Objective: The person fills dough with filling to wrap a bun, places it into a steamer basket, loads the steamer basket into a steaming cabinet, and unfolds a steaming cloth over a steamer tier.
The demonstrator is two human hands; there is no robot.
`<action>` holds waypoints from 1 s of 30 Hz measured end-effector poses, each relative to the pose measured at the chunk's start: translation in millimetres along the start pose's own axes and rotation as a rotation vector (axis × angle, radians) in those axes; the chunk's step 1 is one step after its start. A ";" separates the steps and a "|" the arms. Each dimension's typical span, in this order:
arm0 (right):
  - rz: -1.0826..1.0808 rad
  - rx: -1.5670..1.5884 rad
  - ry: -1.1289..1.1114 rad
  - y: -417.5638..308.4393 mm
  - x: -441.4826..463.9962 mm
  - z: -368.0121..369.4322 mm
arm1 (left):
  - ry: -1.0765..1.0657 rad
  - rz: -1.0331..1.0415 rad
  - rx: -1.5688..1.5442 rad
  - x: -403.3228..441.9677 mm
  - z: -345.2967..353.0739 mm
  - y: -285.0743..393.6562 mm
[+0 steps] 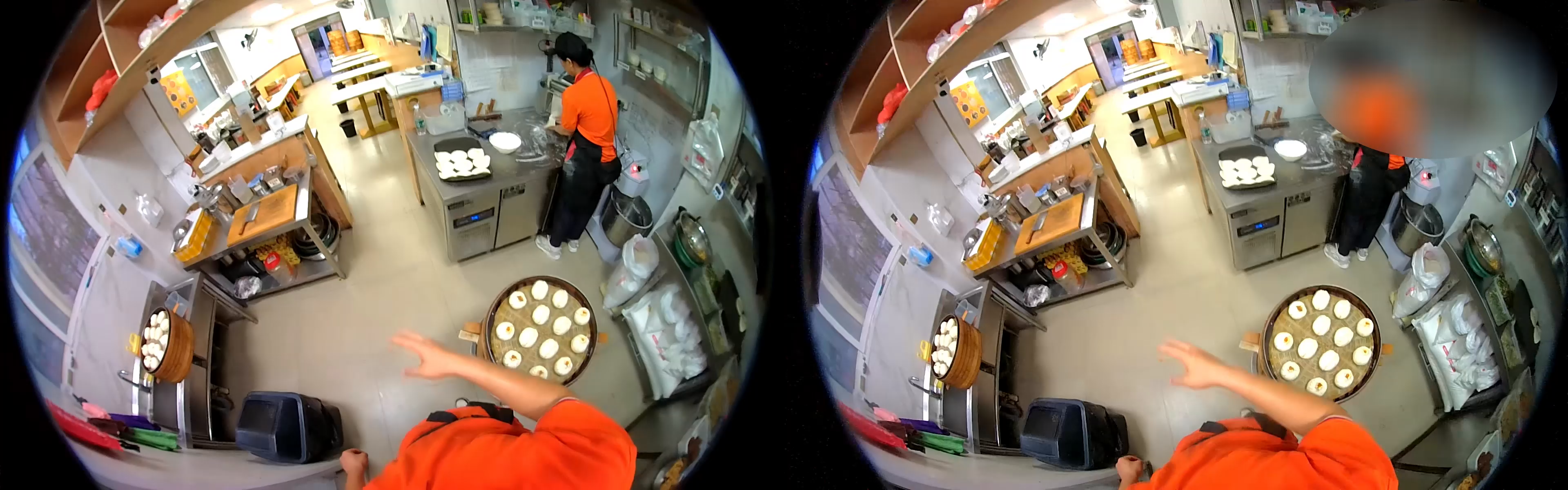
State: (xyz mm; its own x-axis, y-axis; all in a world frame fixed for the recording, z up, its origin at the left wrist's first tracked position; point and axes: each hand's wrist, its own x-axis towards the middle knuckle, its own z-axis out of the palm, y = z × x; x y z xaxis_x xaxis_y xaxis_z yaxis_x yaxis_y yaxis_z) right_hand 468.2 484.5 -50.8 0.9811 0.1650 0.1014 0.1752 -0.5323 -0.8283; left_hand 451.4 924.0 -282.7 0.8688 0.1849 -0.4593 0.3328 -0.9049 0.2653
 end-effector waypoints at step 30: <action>0.446 0.566 -0.301 46.6 -34.9 54.9 | -0.152 0.008 -0.208 -40.6 -14.3 19.7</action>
State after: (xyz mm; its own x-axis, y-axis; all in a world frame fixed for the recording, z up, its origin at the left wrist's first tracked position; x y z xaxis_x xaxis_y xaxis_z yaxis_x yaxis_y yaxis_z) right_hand 437.6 499.5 -123.2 0.8697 0.2966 -0.3944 -0.3791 -0.1101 -0.9188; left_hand 427.9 904.2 -246.7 0.8122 0.1040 -0.5741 0.4079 -0.8048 0.4312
